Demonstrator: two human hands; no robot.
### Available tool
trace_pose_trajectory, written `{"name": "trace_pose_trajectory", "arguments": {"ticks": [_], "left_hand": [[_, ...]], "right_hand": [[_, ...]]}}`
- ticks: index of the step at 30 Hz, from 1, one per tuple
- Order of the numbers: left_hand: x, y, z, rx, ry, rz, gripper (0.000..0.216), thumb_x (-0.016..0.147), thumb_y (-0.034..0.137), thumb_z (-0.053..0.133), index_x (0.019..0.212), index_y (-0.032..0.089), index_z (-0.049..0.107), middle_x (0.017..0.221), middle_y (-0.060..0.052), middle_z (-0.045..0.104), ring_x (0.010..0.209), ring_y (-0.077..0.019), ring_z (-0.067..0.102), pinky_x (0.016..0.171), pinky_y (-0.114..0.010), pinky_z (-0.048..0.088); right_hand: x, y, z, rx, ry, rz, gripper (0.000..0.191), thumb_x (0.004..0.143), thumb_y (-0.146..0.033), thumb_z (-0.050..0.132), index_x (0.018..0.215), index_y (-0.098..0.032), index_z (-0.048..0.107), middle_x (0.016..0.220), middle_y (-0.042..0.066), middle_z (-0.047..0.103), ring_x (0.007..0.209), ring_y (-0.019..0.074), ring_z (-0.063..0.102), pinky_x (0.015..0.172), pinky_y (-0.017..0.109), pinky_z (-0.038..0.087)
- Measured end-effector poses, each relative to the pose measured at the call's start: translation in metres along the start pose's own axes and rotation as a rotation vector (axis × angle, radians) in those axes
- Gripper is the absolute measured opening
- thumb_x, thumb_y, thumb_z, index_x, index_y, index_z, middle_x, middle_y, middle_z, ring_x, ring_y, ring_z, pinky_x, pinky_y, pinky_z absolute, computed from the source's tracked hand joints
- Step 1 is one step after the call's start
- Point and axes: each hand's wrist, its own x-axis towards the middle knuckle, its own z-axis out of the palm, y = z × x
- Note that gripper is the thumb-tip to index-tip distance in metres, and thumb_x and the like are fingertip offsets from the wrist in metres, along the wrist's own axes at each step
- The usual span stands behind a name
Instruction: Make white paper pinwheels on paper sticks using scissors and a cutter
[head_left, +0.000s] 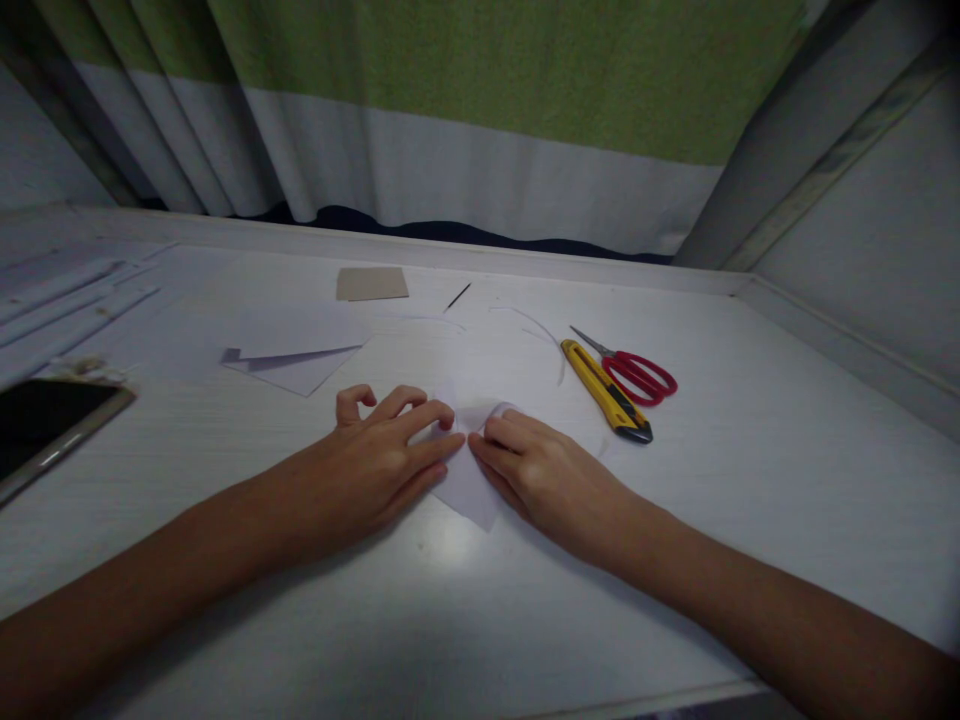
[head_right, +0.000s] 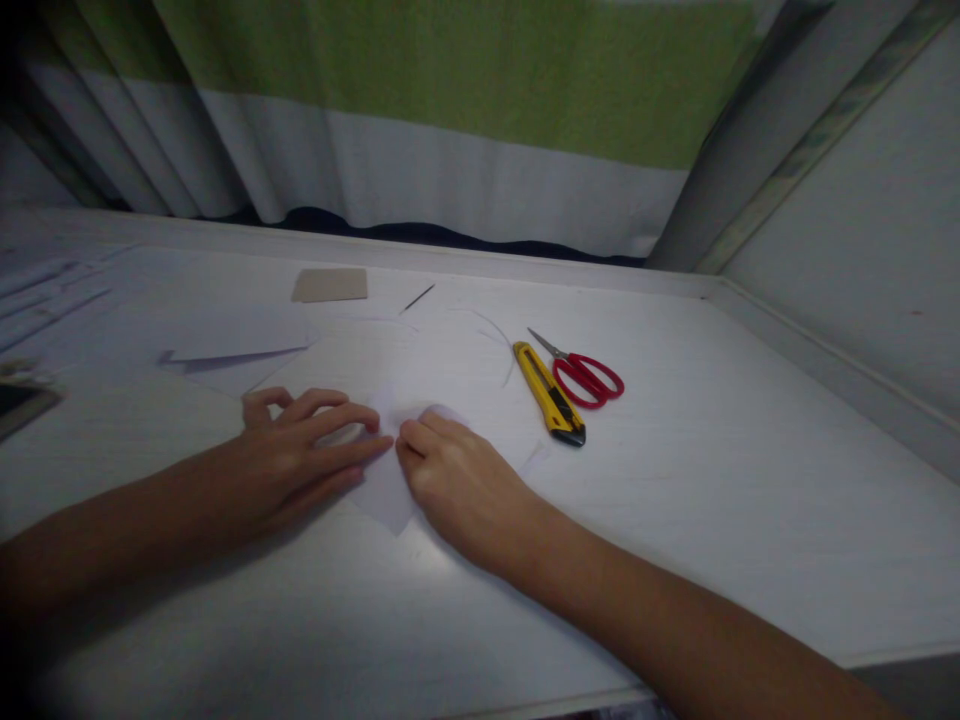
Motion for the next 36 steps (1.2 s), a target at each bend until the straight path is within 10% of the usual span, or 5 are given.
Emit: {"name": "trace_pose_trajectory", "arguments": {"ticks": [36], "left_hand": [[0.001,-0.015,-0.008,-0.156,-0.137,0.098,0.03,0.083,0.033,0.033,0.112,0.032,0.043,0.117,0.0,0.047,0.109,-0.0215,0.031,0.086,-0.04,0.012]], "right_hand": [[-0.001,0.003,0.002,0.044,0.021,-0.001,0.02,0.081,-0.014,0.038,0.089,-0.009,0.056,0.079,0.008,0.051,0.071,0.0145,0.044,0.064,0.026,0.04]]}}
